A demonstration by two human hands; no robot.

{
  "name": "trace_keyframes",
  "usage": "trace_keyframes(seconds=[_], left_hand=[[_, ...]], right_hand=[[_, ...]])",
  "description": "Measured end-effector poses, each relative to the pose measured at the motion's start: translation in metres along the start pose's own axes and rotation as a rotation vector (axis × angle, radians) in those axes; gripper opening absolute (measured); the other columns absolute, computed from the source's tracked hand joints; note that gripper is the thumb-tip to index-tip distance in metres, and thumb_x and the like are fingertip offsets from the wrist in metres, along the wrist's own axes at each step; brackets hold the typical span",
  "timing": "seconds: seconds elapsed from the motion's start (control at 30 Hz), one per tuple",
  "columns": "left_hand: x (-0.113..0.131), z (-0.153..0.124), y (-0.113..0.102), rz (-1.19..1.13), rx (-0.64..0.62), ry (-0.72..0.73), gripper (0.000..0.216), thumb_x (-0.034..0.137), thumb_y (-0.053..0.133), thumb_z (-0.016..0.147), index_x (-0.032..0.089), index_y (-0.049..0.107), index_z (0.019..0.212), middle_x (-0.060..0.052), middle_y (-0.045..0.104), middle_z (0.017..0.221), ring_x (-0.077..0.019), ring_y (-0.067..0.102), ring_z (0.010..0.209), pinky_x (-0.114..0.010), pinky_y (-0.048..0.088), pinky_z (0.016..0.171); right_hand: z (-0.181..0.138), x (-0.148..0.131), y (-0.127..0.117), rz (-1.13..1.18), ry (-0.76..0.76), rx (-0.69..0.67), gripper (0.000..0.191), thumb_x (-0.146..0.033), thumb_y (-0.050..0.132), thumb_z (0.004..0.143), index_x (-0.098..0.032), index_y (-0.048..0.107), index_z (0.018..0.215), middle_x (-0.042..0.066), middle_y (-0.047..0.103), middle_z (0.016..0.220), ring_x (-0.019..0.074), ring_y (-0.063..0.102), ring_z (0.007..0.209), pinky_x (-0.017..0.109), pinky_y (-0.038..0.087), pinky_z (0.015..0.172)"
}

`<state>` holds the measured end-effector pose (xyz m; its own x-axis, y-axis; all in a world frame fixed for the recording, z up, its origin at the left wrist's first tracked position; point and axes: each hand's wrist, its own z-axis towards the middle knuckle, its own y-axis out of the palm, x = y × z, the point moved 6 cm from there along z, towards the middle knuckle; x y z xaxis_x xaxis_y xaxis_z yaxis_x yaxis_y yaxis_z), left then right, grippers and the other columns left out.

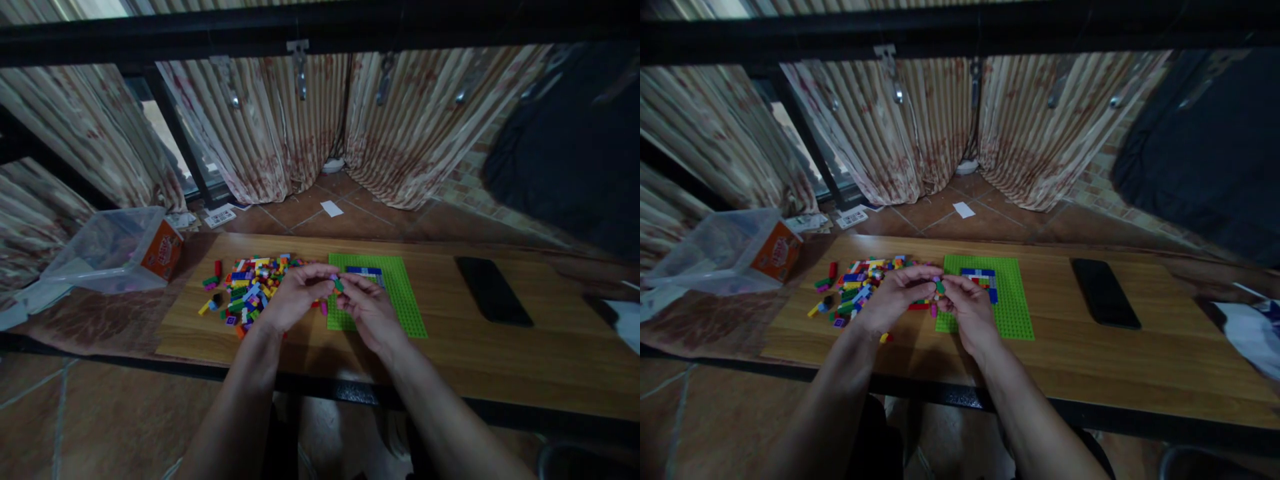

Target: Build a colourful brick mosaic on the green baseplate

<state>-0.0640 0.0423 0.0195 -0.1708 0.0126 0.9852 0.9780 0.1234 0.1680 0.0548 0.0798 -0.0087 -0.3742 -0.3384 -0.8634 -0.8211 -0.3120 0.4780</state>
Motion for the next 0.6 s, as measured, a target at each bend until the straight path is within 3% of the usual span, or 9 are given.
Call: trace_keyframes(seconds=[0.13,0.33,0.6], left_hand=[[-0.002,0.001,0.002,0.067,0.015,0.012,0.021,0.026,0.073,0.07,0.013,0.069,0.086,-0.002,0.066,0.077,-0.0109,0.059,0.068,-0.023,0.047,0.065],[-0.009,0.005,-0.001,0.041,0.115,-0.033,0.016,0.025,0.069,0.071,0.013,0.063,0.08,0.0,0.062,0.07,-0.0098,0.058,0.062,-0.023,0.047,0.062],[-0.017,0.009,0.004,0.029,0.178,-0.049,0.018,0.025,0.069,0.069,0.014,0.061,0.08,0.0,0.062,0.069,-0.0103,0.059,0.062,-0.022,0.047,0.06]], right_hand=[[0.001,-0.002,-0.006,0.041,0.055,0.041,0.029,-0.036,0.083,0.058,-0.018,0.069,0.075,-0.004,0.063,0.06,0.0057,0.052,0.047,0.019,0.041,0.048],[0.001,-0.007,-0.013,-0.146,-0.031,0.064,0.031,-0.044,0.077,0.066,-0.017,0.07,0.078,0.0,0.069,0.07,0.008,0.056,0.054,0.022,0.045,0.054],[0.005,-0.008,-0.02,-0.3,-0.093,0.15,0.03,-0.039,0.079,0.059,-0.018,0.07,0.078,-0.001,0.068,0.065,0.0124,0.058,0.055,0.028,0.048,0.056]])
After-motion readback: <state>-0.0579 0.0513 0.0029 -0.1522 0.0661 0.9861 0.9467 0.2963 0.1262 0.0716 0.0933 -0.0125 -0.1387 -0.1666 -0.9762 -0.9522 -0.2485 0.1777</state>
